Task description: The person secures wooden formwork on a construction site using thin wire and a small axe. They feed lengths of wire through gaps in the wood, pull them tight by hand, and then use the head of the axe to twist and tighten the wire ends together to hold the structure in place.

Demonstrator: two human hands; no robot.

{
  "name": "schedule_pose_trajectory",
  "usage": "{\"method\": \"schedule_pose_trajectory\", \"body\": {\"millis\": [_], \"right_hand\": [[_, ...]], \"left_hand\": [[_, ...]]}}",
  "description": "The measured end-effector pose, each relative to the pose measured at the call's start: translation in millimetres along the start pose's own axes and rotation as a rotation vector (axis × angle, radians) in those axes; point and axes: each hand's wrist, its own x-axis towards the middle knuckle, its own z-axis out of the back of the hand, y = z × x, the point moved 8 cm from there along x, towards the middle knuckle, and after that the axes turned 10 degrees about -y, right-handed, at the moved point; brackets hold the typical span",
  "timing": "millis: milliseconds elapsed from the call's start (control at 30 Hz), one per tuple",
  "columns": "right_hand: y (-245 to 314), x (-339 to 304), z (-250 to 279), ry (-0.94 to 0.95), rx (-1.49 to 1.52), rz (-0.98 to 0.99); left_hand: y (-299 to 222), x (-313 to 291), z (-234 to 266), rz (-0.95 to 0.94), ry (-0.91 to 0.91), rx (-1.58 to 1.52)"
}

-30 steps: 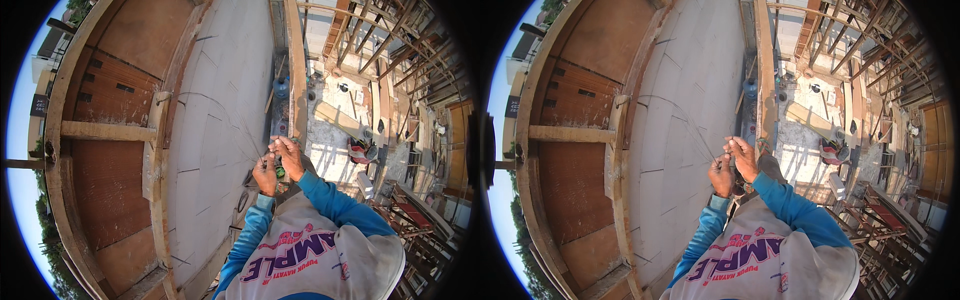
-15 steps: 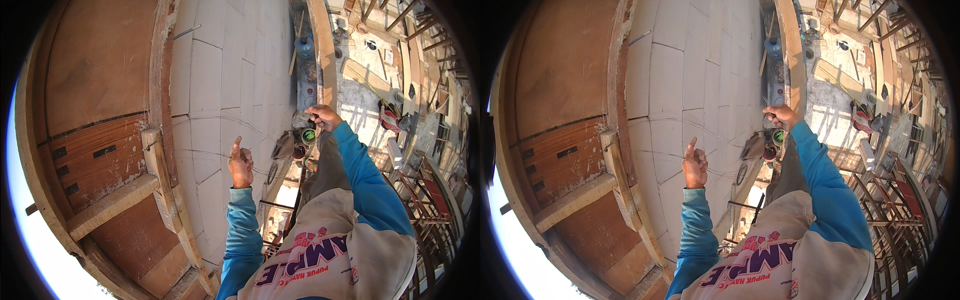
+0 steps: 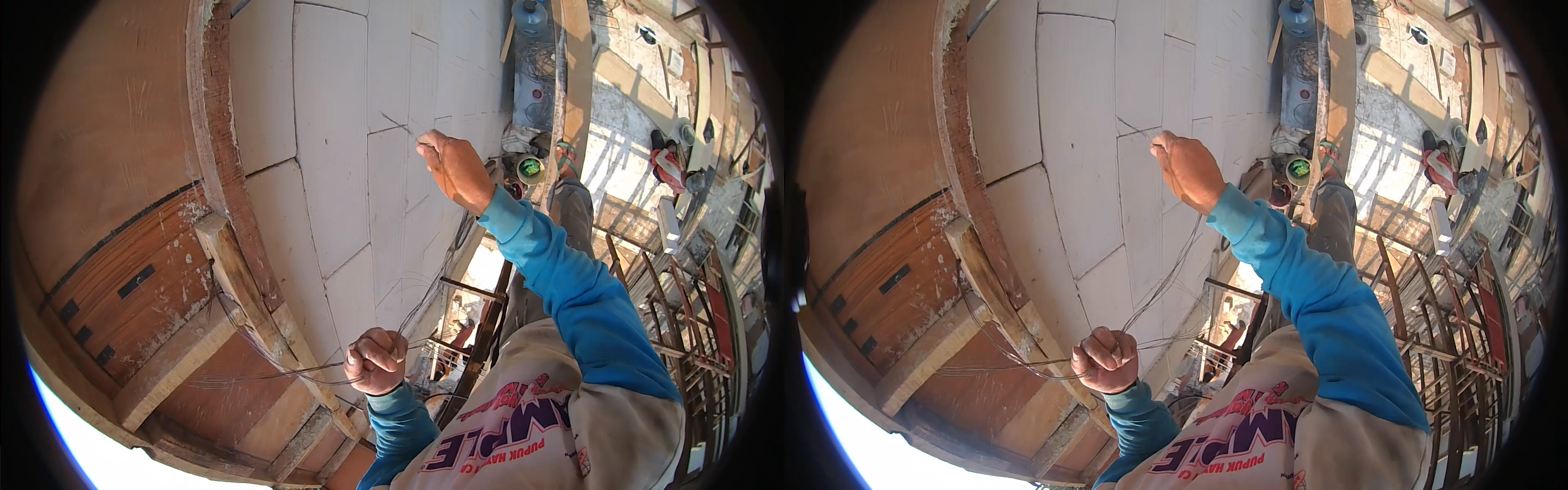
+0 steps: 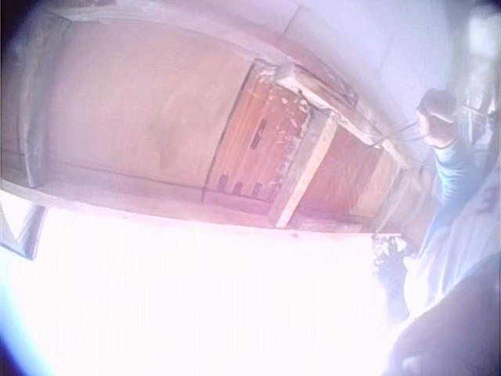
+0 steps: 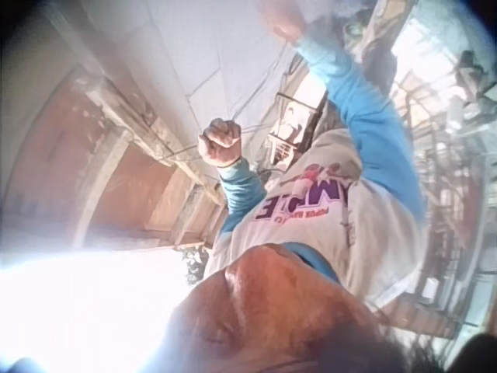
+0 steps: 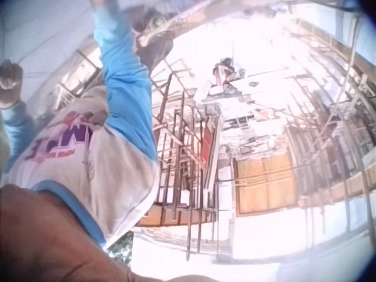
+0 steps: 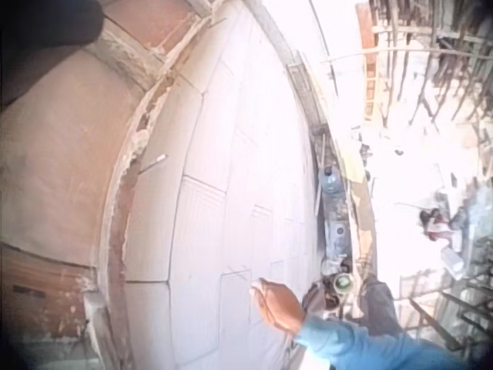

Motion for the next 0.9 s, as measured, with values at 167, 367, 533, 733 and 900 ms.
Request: {"method": "schedule_pose_trajectory", "body": {"millis": [167, 367, 533, 733, 900], "right_hand": [[78, 9, -72, 0.218, -0.084, 0.209], [105, 4, -100, 0.238, 0.15, 0.304], [110, 7, -110, 0.395, 0.168, 0.304], [133, 7, -113, 0.314, 0.238, 0.363], [144, 14, -106, 0.185, 0.266, 0.414]], "left_hand": [[9, -35, 30, 0.002, -0.221, 0.161], [39, -64, 107, -0.302, -0.793, 0.775], [89, -111, 167, -0.167, -1.166, 0.437], [12, -108, 176, -0.49, -1.187, 0.678], [-66, -79, 156, -0.803, -1.218, 0.923]]}}
